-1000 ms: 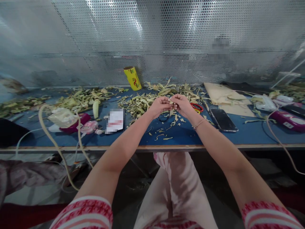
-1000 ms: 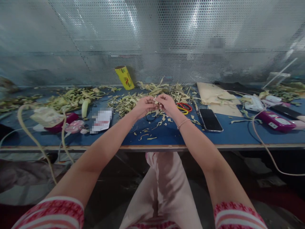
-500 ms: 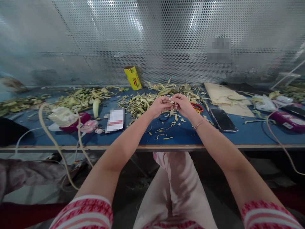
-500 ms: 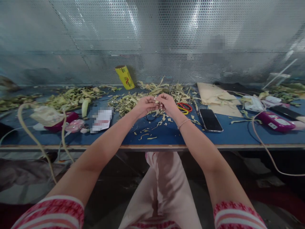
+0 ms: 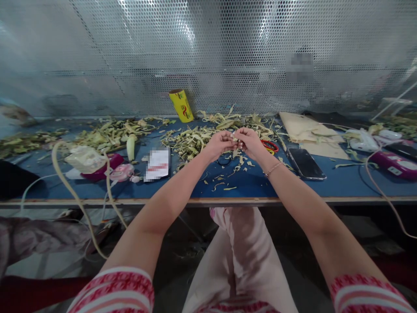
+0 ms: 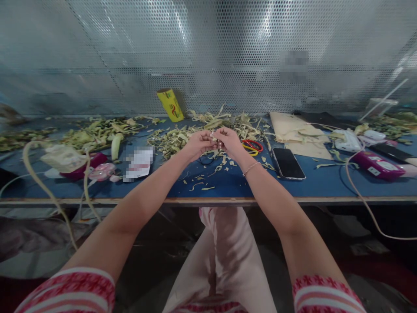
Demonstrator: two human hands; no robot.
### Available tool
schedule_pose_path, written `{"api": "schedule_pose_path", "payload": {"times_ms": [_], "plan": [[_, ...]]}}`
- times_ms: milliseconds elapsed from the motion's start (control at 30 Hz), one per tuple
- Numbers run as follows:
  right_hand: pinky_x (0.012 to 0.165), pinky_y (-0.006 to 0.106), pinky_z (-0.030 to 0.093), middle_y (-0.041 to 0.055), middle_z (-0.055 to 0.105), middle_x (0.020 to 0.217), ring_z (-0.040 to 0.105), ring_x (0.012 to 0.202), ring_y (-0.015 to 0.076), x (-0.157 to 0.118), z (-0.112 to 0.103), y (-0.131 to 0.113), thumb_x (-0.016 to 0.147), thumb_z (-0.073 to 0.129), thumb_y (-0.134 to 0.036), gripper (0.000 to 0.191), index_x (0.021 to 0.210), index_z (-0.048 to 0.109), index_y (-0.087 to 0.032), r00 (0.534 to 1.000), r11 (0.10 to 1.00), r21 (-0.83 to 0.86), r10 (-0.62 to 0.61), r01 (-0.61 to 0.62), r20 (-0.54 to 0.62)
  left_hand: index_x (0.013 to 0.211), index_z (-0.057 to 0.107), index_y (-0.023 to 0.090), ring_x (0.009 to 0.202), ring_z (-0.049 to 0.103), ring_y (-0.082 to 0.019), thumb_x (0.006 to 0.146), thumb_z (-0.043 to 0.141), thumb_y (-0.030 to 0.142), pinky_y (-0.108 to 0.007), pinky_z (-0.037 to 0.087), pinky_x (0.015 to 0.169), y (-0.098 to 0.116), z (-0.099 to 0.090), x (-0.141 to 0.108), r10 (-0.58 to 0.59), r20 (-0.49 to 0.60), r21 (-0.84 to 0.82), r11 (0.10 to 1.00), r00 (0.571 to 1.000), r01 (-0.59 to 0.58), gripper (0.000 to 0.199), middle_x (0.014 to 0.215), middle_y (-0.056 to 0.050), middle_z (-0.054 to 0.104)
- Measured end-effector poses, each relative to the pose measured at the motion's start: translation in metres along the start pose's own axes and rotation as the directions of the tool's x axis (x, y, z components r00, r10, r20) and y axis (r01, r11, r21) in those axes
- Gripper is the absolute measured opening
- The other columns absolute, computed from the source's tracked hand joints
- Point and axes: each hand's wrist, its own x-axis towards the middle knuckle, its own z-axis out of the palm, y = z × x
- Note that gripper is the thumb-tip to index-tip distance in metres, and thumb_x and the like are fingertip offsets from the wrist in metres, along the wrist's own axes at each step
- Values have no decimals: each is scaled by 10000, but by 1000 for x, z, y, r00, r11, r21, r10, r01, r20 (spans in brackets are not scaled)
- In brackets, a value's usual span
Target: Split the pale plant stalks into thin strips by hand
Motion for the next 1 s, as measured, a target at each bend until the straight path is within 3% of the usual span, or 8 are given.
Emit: {"api": "schedule_pose_path", "payload": {"times_ms": [467,1000], "plan": [[402,195,286,-85,443,468,377,413,40,4,0,5,583,799,-421,373,654,524,-180,993,992,-97,-85,78,-76,840,507,136,520,613,-79,609,689,52,-247,540,646,3,8,-1,-79,-69,-40,996,994,77,305,552,61,586],[413,203,316,-61,530,539,410,426,46,2,-2,2,615,789,-387,349,752,552,-172,997,991,-127,-37,46,69,878,492,143,530,616,-100,627,653,26,-264,538,625,4,6,-1,-52,-116,-71,997,992,44,321,600,33,612]]}}
